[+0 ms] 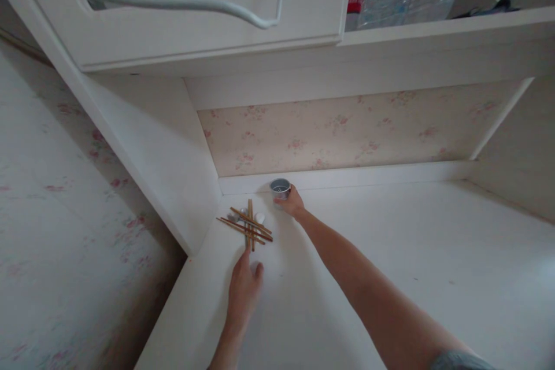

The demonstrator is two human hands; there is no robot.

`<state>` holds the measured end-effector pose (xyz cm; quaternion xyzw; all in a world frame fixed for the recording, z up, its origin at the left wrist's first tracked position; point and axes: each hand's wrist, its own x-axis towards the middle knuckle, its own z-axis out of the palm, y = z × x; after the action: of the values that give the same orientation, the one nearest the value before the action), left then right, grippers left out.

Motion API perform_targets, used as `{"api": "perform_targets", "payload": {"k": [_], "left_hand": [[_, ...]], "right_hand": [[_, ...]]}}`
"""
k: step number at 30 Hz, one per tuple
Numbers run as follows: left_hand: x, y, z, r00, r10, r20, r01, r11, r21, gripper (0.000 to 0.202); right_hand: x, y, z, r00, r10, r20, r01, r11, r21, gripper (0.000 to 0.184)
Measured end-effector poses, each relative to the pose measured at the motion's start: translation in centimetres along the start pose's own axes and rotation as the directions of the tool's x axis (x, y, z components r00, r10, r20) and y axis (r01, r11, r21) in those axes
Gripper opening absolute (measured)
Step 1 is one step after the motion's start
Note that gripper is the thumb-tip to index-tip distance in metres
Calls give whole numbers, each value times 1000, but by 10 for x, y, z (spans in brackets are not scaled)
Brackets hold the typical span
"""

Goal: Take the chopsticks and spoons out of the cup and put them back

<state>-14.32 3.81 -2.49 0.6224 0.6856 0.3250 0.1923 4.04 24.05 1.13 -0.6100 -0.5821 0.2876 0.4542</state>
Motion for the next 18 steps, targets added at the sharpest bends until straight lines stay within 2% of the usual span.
{"api": "perform_targets", "payload": {"k": [5, 7, 13, 15, 18], "left_hand": [[0, -1, 1, 997, 76, -30, -72, 990, 118, 56], [1, -2, 2, 994, 99, -53, -91, 987, 130, 54], [6, -11, 7, 988, 120, -96, -109, 988, 107, 48], [9, -13, 7, 989, 112, -100, -104, 991, 80, 47], [9, -9, 4, 985, 119, -127, -112, 992, 58, 40]], "right_hand": [[-18, 6, -13, 994, 100, 39, -103, 990, 94, 109], [-38, 10, -23, 990, 129, 57, -136, 980, 145, 108], [-140, 33, -76, 974, 161, 158, -203, 931, 302, 71], [-176, 43, -97, 964, 122, 235, -216, 877, 429, 54], [-214, 55, -123, 970, 79, 232, -180, 870, 459, 38]]}}
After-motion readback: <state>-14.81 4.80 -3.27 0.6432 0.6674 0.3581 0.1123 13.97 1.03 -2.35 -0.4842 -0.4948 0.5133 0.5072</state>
